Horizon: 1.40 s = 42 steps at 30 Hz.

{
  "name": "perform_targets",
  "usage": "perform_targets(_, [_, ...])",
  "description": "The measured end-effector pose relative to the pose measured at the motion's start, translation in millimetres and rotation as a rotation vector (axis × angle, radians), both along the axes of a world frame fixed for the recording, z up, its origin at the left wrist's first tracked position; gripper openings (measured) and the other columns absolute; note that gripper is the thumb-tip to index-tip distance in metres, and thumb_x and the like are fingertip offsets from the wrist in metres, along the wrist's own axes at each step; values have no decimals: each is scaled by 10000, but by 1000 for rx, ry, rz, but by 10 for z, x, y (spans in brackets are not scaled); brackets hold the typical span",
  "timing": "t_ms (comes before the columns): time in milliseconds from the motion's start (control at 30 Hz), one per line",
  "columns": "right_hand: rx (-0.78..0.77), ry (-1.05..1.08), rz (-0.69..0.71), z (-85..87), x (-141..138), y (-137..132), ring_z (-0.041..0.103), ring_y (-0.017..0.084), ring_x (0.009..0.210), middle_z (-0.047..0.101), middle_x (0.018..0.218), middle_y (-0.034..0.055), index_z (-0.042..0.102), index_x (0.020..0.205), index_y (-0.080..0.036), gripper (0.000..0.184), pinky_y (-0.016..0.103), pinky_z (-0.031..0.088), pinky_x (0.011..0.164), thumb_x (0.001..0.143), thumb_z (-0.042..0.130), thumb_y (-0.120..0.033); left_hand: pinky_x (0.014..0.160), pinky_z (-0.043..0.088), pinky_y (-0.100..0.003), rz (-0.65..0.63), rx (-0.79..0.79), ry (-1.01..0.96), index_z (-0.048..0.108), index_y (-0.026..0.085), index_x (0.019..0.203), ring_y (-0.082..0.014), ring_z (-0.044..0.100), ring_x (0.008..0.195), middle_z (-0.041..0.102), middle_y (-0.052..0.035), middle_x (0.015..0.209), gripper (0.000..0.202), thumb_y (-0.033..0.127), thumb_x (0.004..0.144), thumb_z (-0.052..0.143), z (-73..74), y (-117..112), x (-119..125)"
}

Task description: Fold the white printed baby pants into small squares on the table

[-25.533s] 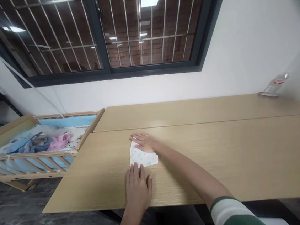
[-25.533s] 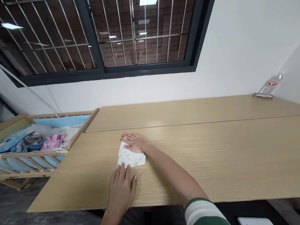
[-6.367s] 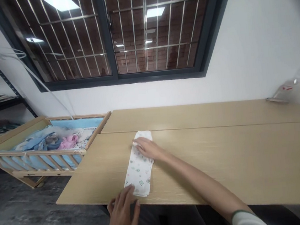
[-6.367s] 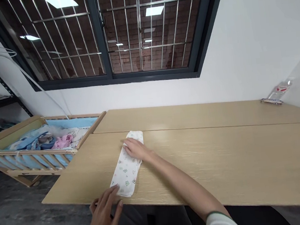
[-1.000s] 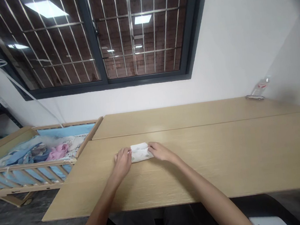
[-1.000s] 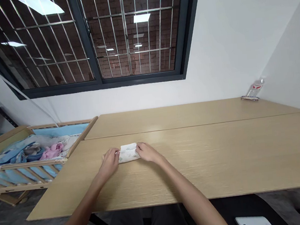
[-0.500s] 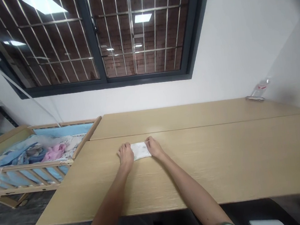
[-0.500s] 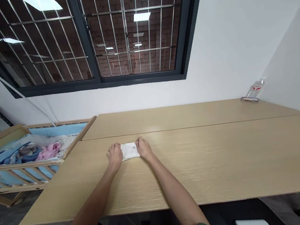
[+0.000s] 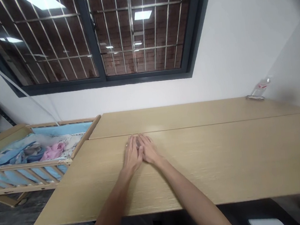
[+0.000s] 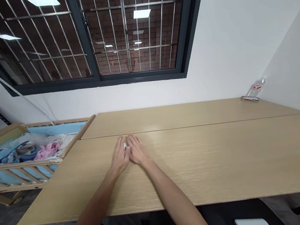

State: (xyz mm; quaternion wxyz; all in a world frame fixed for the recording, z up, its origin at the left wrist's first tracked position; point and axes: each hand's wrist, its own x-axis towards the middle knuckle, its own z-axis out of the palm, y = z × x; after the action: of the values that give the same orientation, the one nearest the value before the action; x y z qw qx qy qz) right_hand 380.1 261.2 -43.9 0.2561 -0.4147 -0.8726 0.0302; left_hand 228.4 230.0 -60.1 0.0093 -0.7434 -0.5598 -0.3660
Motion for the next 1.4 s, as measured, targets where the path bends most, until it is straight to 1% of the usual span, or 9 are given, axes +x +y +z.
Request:
perform_targets(100, [-43,-144,109,-99,-90,-39,148,322,1565,241,1677,188,251,1615,-76,727,514,116,1271,970,446,-351,1263,235,-466,-67,-115,90,187,58,1601,-268,141,1579,220,-189,1684,702,488,1046,202,-88,2,86])
perform_targets(267, [-91,-223,88,-145,-120,-31,139,325,1571,241,1677,185,282,1609,-80,721,503,104,1276,967,460,-354,1278,188,-464,-47,-197,143,229,54,1595,-260,177,1571,265,-193,1665,730,531,1045,172,-167,48,51])
perform_targets(533, [-194,-145,-91,-158,8,4,141,263,1580,207,1682,155,261,1605,-30,666,439,103,1286,1048,192,-389,1283,148,-466,47,-263,177,245,2,1581,-283,121,1580,206,-216,1674,788,556,1034,119,-270,94,-77])
perform_targets(833, [-303,-15,-132,-149,181,18,173,319,1570,211,1675,219,234,1603,-8,738,479,157,1272,1052,199,-498,1262,139,-528,137,-253,154,209,-11,1579,-331,123,1577,193,-245,1673,779,544,1032,205,-204,48,-184])
perform_targets(933, [-181,78,-42,-58,214,-19,209,314,1559,238,1678,187,322,1585,-93,690,484,199,1258,1039,326,-515,1232,184,-557,133,-192,91,318,110,1562,-330,225,1548,307,-186,1655,679,520,1020,332,-75,35,-292])
perform_targets(1033, [-126,123,76,40,260,-76,386,313,1465,427,1587,164,438,1518,-174,637,480,300,1208,995,477,-535,1188,256,-521,57,-169,24,572,208,1367,-297,448,1412,552,-129,1496,469,466,1006,419,31,11,-387])
perform_targets(1133, [-148,86,145,67,294,-114,499,343,1356,560,1465,167,502,1463,-189,660,509,358,1153,924,598,-559,1160,296,-476,-42,-215,44,654,235,1245,-273,552,1300,670,-92,1349,400,483,951,546,55,-27,-424])
perform_targets(1267, [-167,91,146,-30,313,-48,487,364,1370,542,1484,174,487,1472,-178,716,525,366,1146,814,707,-354,1162,287,-480,-113,-242,35,573,236,1367,-302,511,1354,613,-96,1436,676,490,771,766,4,-53,-419])
perform_targets(1400, [-186,219,123,-180,327,101,563,306,1301,612,1409,147,534,1425,-182,646,472,413,1125,784,604,-137,1159,279,-489,-106,-232,-23,604,227,1317,-279,550,1318,650,-105,1384,501,220,818,657,-26,-13,-410])
